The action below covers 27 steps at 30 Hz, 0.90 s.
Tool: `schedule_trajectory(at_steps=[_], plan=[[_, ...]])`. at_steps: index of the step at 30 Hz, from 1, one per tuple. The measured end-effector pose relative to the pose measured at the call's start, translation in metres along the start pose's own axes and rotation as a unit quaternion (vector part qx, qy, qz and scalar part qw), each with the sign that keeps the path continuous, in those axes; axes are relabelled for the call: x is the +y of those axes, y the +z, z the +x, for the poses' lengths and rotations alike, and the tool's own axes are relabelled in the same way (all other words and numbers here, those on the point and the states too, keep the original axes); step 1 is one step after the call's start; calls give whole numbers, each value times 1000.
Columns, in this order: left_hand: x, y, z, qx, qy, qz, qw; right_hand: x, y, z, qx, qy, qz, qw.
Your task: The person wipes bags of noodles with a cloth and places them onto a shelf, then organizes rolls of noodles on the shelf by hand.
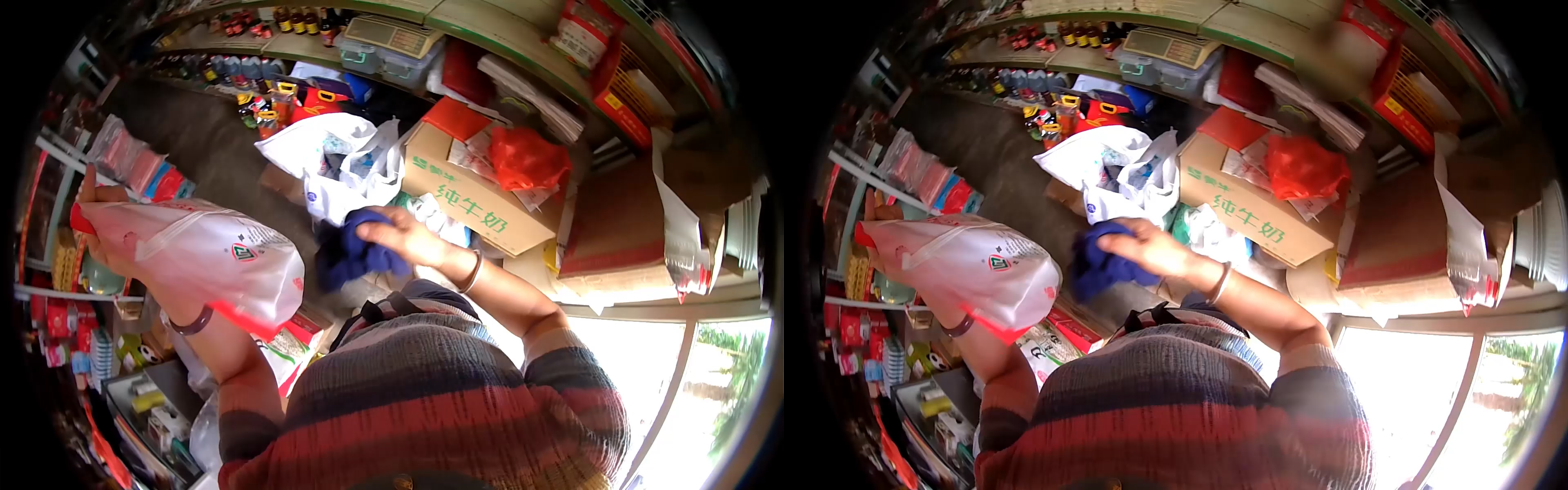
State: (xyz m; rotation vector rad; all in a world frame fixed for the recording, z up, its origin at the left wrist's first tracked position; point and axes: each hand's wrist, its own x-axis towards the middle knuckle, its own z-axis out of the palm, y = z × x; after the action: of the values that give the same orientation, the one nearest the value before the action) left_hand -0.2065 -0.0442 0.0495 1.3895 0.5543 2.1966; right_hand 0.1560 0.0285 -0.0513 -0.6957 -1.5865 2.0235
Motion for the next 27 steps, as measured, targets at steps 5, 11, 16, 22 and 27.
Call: schedule_trajectory(at_steps=[5, 11, 16, 22, 27], plan=[[-23, 77, 2, 230, 71, 367, 898, 85, -127, 9, 308, 47, -293, 904], [-63, 126, 11, 226, 23, 374, 899, 87, -243, 38, 401, 78, -486, 773], [-119, 163, 31, 267, -52, 247, 930, 112, -329, 63, 283, 168, -597, 732], [-196, 240, 71, 213, -52, 351, 910, 56, -266, 52, -96, -94, -290, 947], [-252, 331, 109, 199, -67, 290, 934, 26, -283, 59, 18, -70, -111, 991]])
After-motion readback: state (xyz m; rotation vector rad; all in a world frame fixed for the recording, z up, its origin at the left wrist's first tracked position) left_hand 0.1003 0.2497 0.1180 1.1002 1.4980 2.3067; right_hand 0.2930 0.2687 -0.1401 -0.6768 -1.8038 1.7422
